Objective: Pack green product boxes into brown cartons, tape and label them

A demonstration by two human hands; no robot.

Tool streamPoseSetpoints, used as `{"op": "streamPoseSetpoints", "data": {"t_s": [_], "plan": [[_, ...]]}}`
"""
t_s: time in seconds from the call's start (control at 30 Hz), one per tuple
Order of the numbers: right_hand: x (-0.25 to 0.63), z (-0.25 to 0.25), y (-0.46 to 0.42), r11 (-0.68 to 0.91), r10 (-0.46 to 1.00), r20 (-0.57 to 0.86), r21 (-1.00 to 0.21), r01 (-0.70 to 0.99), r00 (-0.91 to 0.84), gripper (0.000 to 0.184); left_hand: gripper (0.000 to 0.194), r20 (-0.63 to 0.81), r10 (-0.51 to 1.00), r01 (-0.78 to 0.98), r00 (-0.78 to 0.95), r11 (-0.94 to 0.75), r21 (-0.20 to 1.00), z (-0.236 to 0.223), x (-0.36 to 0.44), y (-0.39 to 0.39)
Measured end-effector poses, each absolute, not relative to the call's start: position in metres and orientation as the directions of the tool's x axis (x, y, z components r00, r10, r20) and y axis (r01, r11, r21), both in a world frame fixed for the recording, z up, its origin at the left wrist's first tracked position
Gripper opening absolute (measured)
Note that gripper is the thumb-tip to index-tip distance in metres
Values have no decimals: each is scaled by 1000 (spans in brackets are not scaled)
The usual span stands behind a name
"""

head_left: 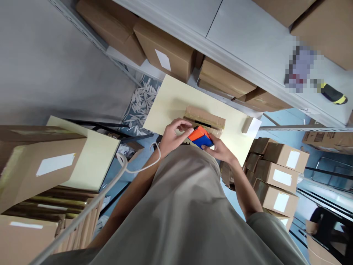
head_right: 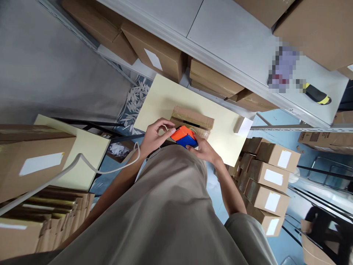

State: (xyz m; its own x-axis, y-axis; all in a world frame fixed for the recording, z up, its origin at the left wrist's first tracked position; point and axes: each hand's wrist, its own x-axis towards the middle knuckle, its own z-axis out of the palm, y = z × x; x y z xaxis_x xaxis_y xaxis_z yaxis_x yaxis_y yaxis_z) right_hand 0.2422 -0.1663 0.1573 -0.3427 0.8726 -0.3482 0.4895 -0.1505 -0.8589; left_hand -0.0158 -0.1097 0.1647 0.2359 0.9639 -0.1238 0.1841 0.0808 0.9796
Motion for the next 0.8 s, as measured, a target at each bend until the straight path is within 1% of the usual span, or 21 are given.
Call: {"op": "streamPoseSetpoints", "data": {"t_s": [0.13, 0.2, 0.27, 0.37, 0.43, 0.57, 0.63, 0.7, 0.8], "plan": [[248, 159, -154, -159, 855, -390, -823, 545, -340, 53, 41, -314, 926, 11, 208, 319, 948, 135, -9, -104], [251, 160, -147, -172, 844, -421, -799, 576, -332, 56, 41, -381, 905, -55, 191, 397, 916, 121, -5, -104], [252, 164, -139, -159, 830, -432, -790, 592, -353, 57, 38, -420, 892, -86, 168, 438, 895, 111, -1, -105], [253, 171, -125, -93, 812, -399, -809, 581, -426, 60, 33, -415, 903, -106, 114, 426, 898, 105, 4, -109], [253, 177, -116, -83, 786, -402, -822, 564, -470, 61, 31, -403, 912, -123, 72, 409, 904, 104, 7, -111], [261, 195, -97, -161, 695, -519, -787, 596, -497, 57, 29, -412, 911, -186, 27, 410, 893, 101, 4, -105], [270, 205, -89, -182, 673, -567, -749, 637, -475, 55, 29, -415, 909, -226, -44, 395, 890, 96, -6, -96], [281, 212, -80, -202, 662, -603, -714, 670, -444, 55, 30, -418, 899, -263, -126, 376, 888, 89, -17, -84], [293, 214, -67, -226, 647, -627, -701, 676, -434, 57, 30, -440, 886, -309, -145, 382, 871, 75, -24, -70]]}}
